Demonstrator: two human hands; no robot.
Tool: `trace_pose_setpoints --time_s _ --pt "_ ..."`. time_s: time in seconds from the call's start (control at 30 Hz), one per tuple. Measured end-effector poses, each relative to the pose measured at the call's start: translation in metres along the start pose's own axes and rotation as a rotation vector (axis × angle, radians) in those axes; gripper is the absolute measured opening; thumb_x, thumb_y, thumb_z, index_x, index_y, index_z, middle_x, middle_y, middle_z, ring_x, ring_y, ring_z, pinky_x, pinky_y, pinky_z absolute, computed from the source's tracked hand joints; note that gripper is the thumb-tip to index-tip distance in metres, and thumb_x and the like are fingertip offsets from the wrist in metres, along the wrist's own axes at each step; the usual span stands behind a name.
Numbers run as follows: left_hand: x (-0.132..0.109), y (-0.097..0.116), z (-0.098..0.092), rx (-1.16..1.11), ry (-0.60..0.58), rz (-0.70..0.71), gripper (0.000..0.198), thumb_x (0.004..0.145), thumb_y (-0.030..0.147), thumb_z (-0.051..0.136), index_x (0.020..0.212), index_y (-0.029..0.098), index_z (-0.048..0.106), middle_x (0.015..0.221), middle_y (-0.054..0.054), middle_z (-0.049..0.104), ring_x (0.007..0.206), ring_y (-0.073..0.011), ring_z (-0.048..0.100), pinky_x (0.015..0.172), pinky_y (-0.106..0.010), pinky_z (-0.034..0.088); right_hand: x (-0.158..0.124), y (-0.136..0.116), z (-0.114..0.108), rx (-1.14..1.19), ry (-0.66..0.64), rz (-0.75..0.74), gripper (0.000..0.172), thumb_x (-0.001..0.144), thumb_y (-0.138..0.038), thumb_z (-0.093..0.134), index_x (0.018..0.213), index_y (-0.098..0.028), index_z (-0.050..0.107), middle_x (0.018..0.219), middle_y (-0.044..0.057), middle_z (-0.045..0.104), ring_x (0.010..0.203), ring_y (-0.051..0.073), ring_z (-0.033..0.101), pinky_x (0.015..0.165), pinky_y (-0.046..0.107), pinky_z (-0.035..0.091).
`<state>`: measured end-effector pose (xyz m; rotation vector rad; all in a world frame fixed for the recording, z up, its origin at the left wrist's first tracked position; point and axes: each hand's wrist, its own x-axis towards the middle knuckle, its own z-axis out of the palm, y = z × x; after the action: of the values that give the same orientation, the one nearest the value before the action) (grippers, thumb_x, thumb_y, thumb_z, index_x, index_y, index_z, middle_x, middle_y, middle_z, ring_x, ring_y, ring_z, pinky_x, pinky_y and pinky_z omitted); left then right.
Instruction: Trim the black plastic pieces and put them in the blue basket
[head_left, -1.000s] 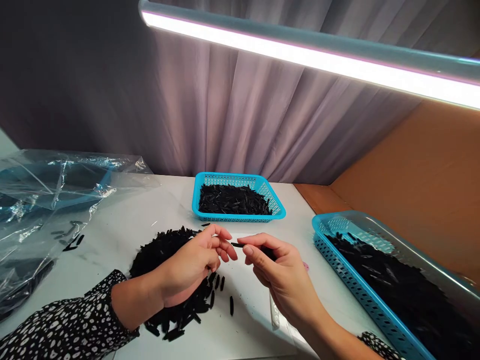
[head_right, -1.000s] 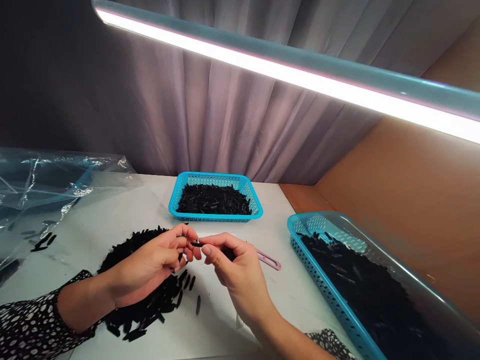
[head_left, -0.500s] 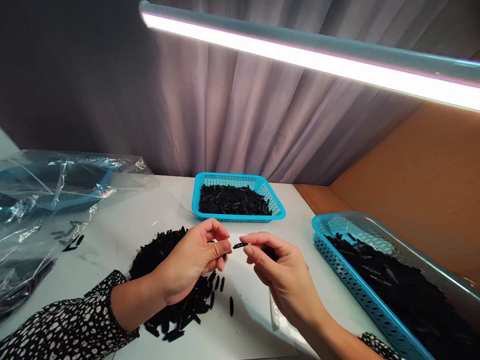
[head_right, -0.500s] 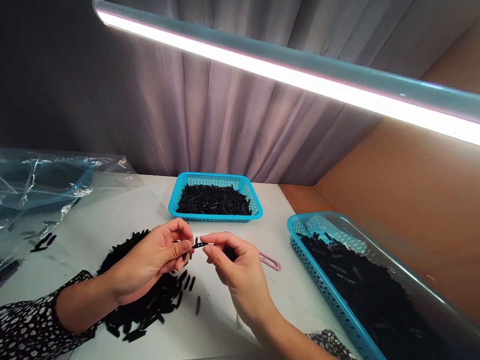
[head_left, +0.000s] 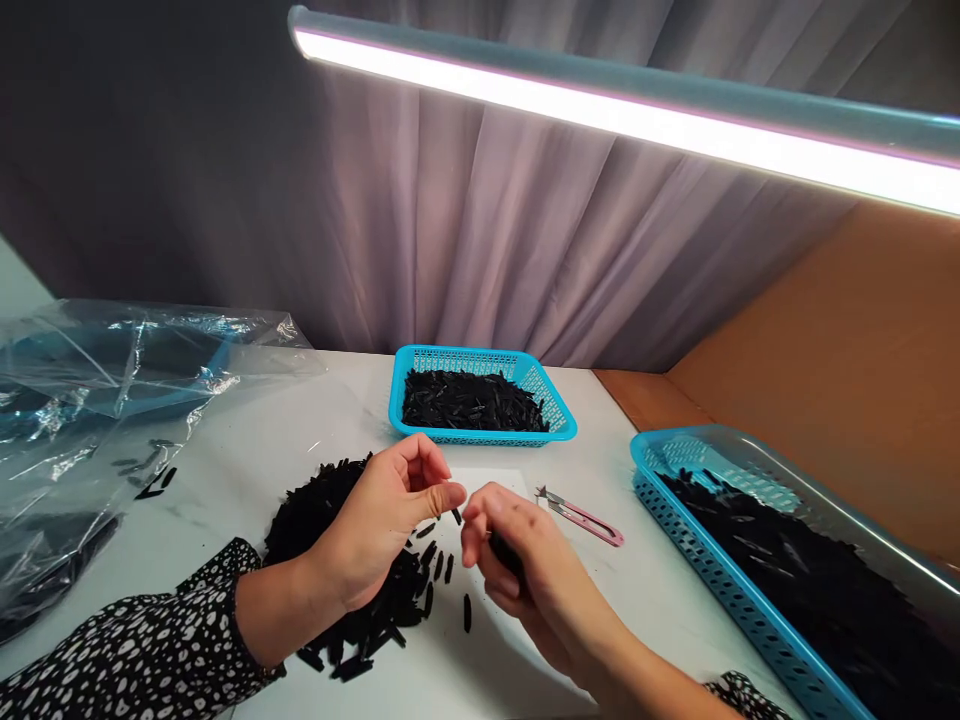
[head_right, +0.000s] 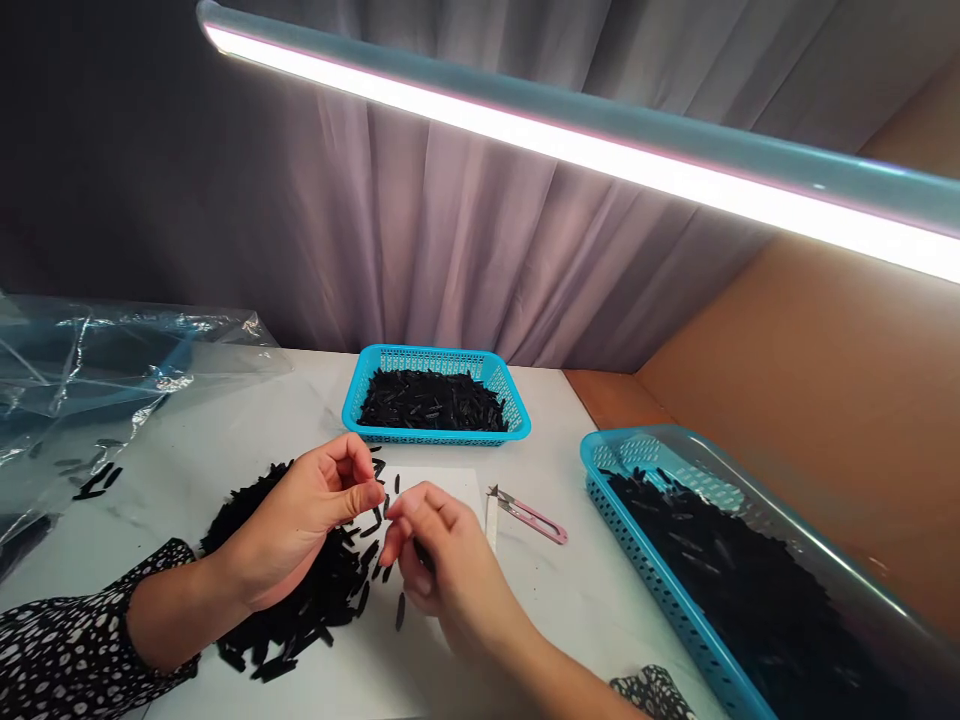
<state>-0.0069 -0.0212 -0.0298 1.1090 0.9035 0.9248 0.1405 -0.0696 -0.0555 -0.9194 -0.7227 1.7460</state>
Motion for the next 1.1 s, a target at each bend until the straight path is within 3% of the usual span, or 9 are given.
trace_pose_setpoints --time_s 0.17,0.27,0.43,0.57,0.77,0.87,0.97,1.1 --pt "-0.001 -0.002 0.001 0.023 -0.043 -0.006 0.031 0.067 0.028 0.083 0.070 0.019 0.053 0.065 0.005 0.053 0.068 -0.0122 0.045 0.066 -0.026 0.035 0.002 0.006 -0.001 -0.037 0.037 -0.010 0.034 0.068 -0.042 0.086 0.075 -0.016 0.065 0.057 -0.004 0.059 0.039 0.001 0.020 0.039 0.020 0.009" --pt "-0.003 0.002 0.001 0.037 -0.032 -0.044 0.008 0.078 0.020 0.065 0.079 0.019 0.057 0.076 0.002 0.059 0.074 -0.0136 0.045 0.070 -0.028 0.034 0.004 0.004 -0.007 -0.069 0.103 -0.115 0.033 0.068 -0.042 0.086 0.071 -0.015 0.068 0.057 -0.003 0.059 0.040 0.001 0.020 0.040 0.021 0.011" --pt "-0.003 0.005 -0.003 -0.047 -0.036 -0.147 0.032 0.060 0.001 0.046 0.084 0.020 0.057 0.087 0.000 0.060 0.089 -0.0154 0.048 0.078 -0.030 0.035 0.006 -0.002 -0.014 -0.108 0.147 -0.178 0.039 0.070 -0.051 0.083 0.068 -0.014 0.071 0.057 -0.001 0.058 0.041 0.002 0.021 0.040 0.022 0.011" --pt "0.000 0.003 -0.002 -0.055 -0.062 -0.150 0.026 0.069 0.001 0.051 0.085 0.020 0.057 0.091 -0.001 0.063 0.096 -0.0167 0.053 0.088 -0.032 0.037 0.004 -0.006 -0.014 -0.090 0.150 -0.185 0.042 0.068 -0.053 0.084 0.066 -0.014 0.070 0.055 -0.002 0.055 0.041 0.001 0.021 0.040 0.021 0.011" --pt "0.000 0.004 0.002 -0.071 -0.079 -0.128 0.005 0.086 0.018 0.064 0.090 0.018 0.060 0.102 -0.003 0.065 0.102 -0.0164 0.065 0.099 -0.033 0.042 0.004 -0.009 -0.014 -0.094 0.143 -0.217 0.041 0.069 -0.052 0.084 0.063 -0.015 0.067 0.051 -0.005 0.047 0.041 0.001 0.019 0.040 0.021 0.012" --pt "0.000 0.004 0.001 -0.094 -0.035 -0.098 0.017 0.083 0.024 0.072 0.091 0.019 0.057 0.096 0.000 0.066 0.095 -0.0155 0.070 0.096 -0.031 0.048 0.005 -0.010 -0.015 -0.147 0.153 -0.267 0.038 0.070 -0.049 0.084 0.065 -0.015 0.069 0.050 -0.006 0.046 0.041 0.002 0.019 0.039 0.021 0.013" --pt "0.001 0.005 0.000 -0.063 -0.001 -0.070 0.028 0.077 0.031 0.079 0.086 0.019 0.056 0.079 0.003 0.065 0.075 -0.0141 0.072 0.077 -0.027 0.053 0.005 -0.010 -0.017 -0.244 0.169 -0.334 0.031 0.073 -0.046 0.082 0.072 -0.016 0.073 0.050 -0.006 0.047 0.042 0.003 0.021 0.040 0.021 0.015" --pt "0.001 0.009 0.001 -0.010 -0.015 -0.004 0.034 0.071 0.040 0.083 0.073 0.017 0.058 0.065 0.002 0.067 0.054 -0.0093 0.061 0.053 -0.021 0.045 0.001 -0.012 -0.017 -0.409 0.219 -0.432 0.022 0.076 -0.039 0.078 0.080 -0.018 0.076 0.059 -0.001 0.059 0.045 0.005 0.029 0.040 0.022 0.019"
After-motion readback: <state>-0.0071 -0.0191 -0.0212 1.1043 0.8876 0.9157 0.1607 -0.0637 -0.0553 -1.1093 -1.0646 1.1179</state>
